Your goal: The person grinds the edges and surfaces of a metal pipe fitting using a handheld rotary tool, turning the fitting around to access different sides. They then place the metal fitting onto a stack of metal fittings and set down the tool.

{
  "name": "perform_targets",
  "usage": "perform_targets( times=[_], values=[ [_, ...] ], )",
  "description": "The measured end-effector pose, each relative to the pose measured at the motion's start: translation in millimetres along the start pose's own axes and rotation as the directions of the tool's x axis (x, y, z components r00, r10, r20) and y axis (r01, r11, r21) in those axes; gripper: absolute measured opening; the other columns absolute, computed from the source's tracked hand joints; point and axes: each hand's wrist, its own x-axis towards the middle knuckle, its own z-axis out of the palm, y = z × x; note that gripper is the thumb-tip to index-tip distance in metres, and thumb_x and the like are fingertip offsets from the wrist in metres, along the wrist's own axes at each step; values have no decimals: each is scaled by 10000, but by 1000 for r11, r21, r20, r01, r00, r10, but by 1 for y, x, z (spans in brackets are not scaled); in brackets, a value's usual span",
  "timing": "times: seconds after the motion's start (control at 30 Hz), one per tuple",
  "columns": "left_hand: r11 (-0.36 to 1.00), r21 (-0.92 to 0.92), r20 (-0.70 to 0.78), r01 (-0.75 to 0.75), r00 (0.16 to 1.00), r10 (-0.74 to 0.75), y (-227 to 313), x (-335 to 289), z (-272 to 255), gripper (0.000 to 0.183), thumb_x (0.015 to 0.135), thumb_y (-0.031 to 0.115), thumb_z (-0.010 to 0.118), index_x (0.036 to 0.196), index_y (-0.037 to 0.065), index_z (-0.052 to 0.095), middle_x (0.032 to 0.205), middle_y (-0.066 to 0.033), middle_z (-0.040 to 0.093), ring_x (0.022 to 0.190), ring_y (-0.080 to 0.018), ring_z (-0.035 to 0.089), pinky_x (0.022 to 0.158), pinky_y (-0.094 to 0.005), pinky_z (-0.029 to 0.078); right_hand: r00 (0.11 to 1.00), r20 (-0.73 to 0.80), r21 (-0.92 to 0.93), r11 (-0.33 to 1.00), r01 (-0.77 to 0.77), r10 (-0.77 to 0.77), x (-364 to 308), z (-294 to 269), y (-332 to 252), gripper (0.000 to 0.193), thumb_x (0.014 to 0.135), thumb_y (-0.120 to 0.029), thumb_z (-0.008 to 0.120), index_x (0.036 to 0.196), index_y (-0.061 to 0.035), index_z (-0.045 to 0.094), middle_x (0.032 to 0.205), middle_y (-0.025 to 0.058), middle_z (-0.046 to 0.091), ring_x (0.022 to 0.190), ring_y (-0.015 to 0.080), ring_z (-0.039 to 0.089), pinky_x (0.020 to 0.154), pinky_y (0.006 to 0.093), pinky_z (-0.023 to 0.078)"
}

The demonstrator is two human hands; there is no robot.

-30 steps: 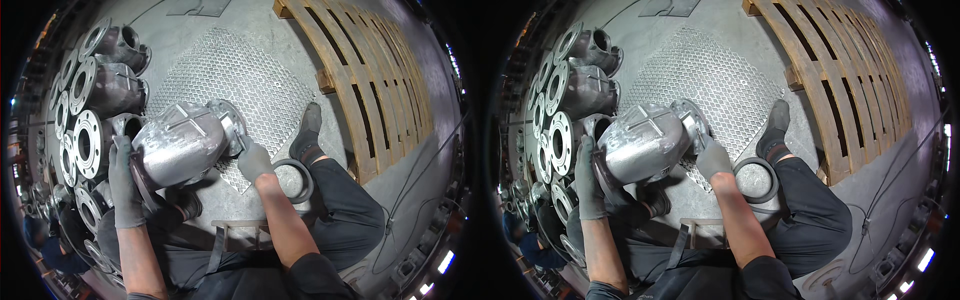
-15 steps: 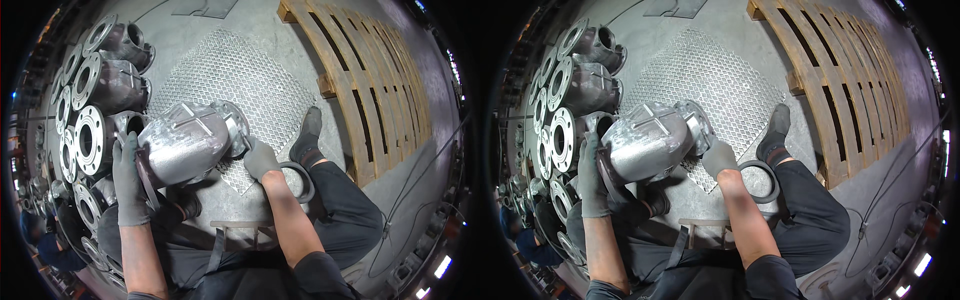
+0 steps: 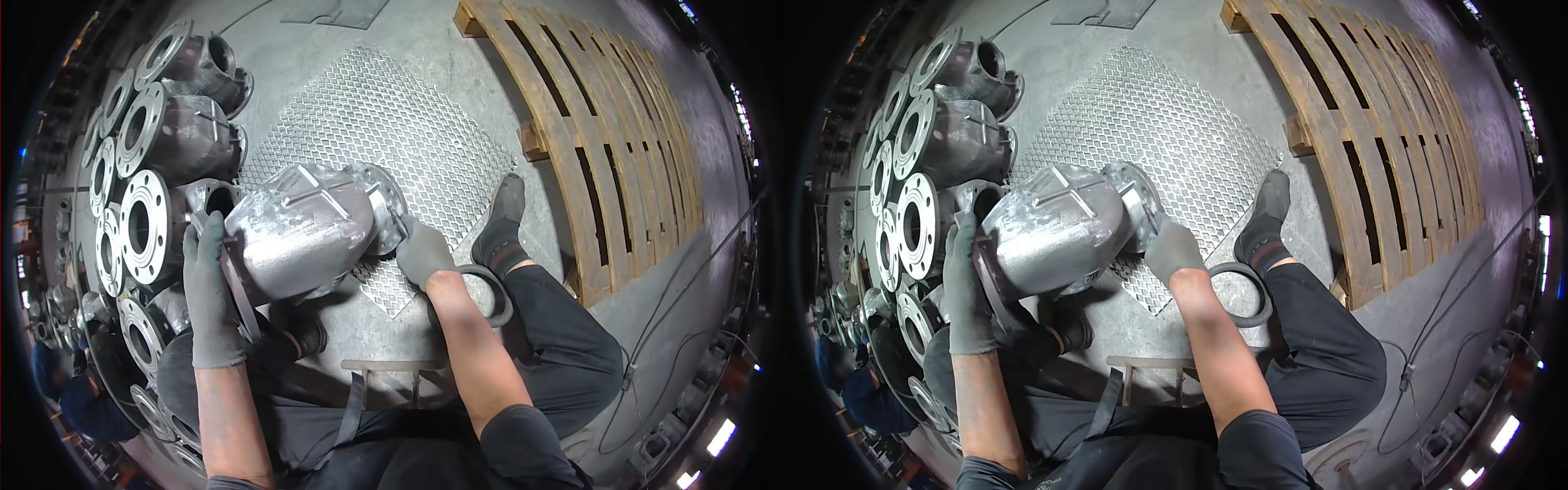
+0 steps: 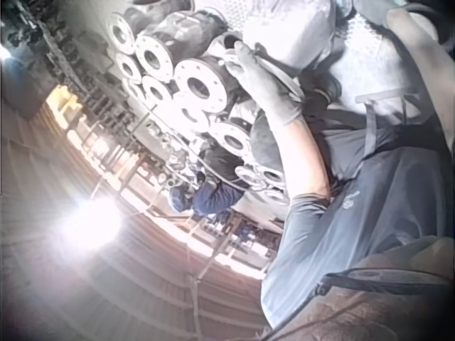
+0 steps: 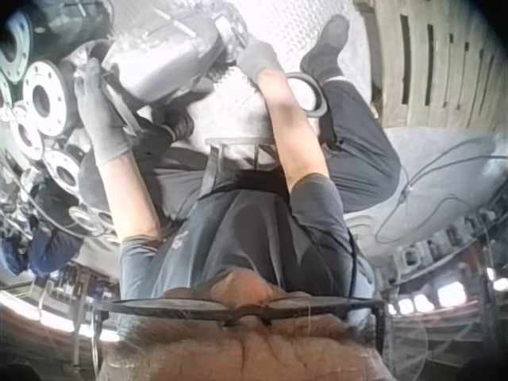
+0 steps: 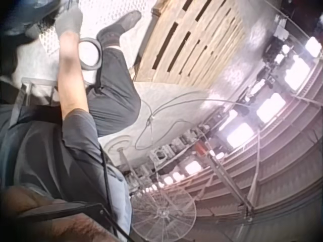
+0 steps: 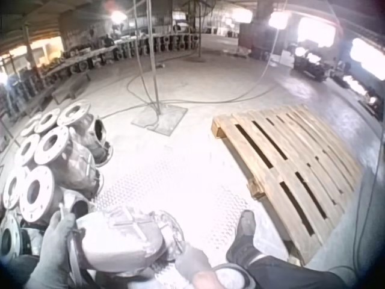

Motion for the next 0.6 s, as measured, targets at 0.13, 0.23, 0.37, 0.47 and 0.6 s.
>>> perform_targets(
  times=[0.13,0.23,0.37,0.47,0.6],
  values=[
    [1000,9,-25,2,1000,-2,6,-6,6,962,1012,341,754,1670,-131,234,1521,-229,550,1333,-253,593,1129,-341,467,998,38,9,998,-54,54,-6,2,6,524,941,-98,538,1451,-58,654,1247,313,732,1213,461,691,1075,492,529],
    [1000,-16,-19,-18,1000,18,5,-6,5,972,1010,344,757,1673,-130,228,1522,-225,550,1340,-254,586,1137,-348,460,999,38,20,999,-39,38,-9,-17,-6,463,937,-93,543,1369,-94,708,1212,281,750,1189,460,698,1057,487,536],
    [1000,2,-42,2,999,-1,2,-2,11,962,1012,340,755,1672,-130,236,1523,-223,554,1346,-253,585,1145,-350,454,998,64,-98,995,7,-1,8,-28,27,330,925,-124,575,1200,-49,740,1127,285,755,1136,473,705,983,525,550],
    [999,16,-22,-38,999,38,-2,4,-4,956,1010,339,754,1669,-132,245,1529,-226,555,1362,-252,579,1152,-348,449,988,142,-96,992,78,-64,4,-38,15,336,910,-117,575,1192,-60,749,1125,275,759,1118,470,713,975,514,558],
    [1000,-1,-32,15,999,-15,6,-6,10,944,1014,332,749,1669,-130,251,1519,-227,559,1350,-248,584,1140,-345,458,968,246,-164,983,84,-42,11,-50,19,328,901,-111,571,1162,-65,764,1112,267,769,1098,451,732,963,503,566]
  ],
)
